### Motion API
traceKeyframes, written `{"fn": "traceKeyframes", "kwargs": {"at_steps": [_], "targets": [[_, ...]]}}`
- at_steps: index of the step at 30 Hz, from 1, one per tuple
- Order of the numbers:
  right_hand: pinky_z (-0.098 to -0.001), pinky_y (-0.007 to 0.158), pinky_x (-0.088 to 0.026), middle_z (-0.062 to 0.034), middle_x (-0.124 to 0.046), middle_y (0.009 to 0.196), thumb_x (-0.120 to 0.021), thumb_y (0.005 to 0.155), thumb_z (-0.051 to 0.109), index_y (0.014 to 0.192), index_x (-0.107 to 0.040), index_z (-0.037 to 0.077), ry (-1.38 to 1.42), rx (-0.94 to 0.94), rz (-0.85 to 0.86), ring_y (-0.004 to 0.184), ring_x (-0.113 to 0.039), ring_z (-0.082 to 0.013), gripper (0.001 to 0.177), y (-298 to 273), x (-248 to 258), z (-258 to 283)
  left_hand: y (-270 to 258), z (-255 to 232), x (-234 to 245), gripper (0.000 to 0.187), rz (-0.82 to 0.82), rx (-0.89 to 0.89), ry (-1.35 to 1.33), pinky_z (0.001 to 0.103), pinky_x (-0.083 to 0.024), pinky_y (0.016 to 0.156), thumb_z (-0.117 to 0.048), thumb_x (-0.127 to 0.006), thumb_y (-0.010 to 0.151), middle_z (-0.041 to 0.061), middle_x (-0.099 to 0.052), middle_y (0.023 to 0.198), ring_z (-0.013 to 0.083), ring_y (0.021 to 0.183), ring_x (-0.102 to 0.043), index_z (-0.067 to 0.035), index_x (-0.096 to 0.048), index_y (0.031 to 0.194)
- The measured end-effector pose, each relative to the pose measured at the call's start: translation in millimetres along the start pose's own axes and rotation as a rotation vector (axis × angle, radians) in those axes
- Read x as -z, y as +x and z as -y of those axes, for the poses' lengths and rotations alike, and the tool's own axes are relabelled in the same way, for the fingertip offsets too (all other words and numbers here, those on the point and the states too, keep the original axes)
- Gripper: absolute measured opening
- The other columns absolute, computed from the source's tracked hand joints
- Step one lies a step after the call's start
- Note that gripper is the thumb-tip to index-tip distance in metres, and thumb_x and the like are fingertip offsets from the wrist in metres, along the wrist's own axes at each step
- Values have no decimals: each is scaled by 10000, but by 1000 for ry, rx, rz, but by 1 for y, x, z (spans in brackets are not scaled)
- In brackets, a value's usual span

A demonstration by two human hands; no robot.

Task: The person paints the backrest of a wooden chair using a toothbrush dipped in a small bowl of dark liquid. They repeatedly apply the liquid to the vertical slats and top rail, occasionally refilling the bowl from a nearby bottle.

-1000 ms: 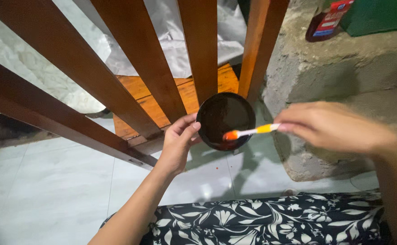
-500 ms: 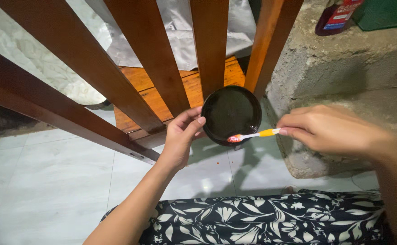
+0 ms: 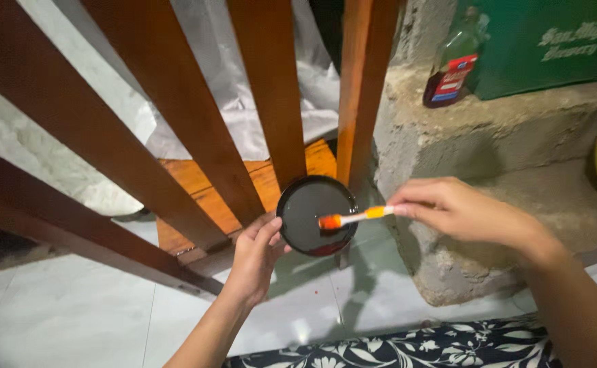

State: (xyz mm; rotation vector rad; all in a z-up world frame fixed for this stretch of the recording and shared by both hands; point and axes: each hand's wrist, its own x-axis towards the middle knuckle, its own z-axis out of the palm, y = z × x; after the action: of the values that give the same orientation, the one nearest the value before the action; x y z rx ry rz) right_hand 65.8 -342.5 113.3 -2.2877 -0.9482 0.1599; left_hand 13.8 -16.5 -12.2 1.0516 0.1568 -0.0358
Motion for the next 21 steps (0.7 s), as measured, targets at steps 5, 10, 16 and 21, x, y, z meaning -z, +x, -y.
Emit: {"fn": "traceKeyframes", "kwargs": {"at_steps": [5,10,16,21], "targets": [[-282,535,-411,-28,-634,782,-628,922,204,1132,-771,122,166,-93,-179,627,-491,-117,267,1,20,-12,-5,-8,-9,331,-15,42,3,307,-467,777,-261,-650,906,-102,-530,708,48,748,-533,-64,-676,1172],[-221,590,-413,20,-634,864,-604,1001,211,1117,-716,108,35,176,-514,717,-517,-69,191,7,72,-9,-5,-6,-6,208,15,29,-14,320,-465,789,-277,-650,904,-92,-487,682,72,755,-542,-111,-686,1024],[-234,639,-381,13,-573,829,-612,1134,244,1097,-716,103,-150,282,-726,727,-490,-87,179,36,116,0,-8,-9,3,286,32,21,37,339,-443,808,-302,-643,921,-82,-540,713,92,769,-536,-165,-479,731],[-326,866,-353,-22,-596,831,-643,1134,247,1079,-726,61,-536,364,-852,812,-541,-149,211,43,126,6,-6,-9,3,225,12,27,18,343,-447,798,-307,-660,916,-83,-482,665,91,734,-518,-163,-547,786]]}}
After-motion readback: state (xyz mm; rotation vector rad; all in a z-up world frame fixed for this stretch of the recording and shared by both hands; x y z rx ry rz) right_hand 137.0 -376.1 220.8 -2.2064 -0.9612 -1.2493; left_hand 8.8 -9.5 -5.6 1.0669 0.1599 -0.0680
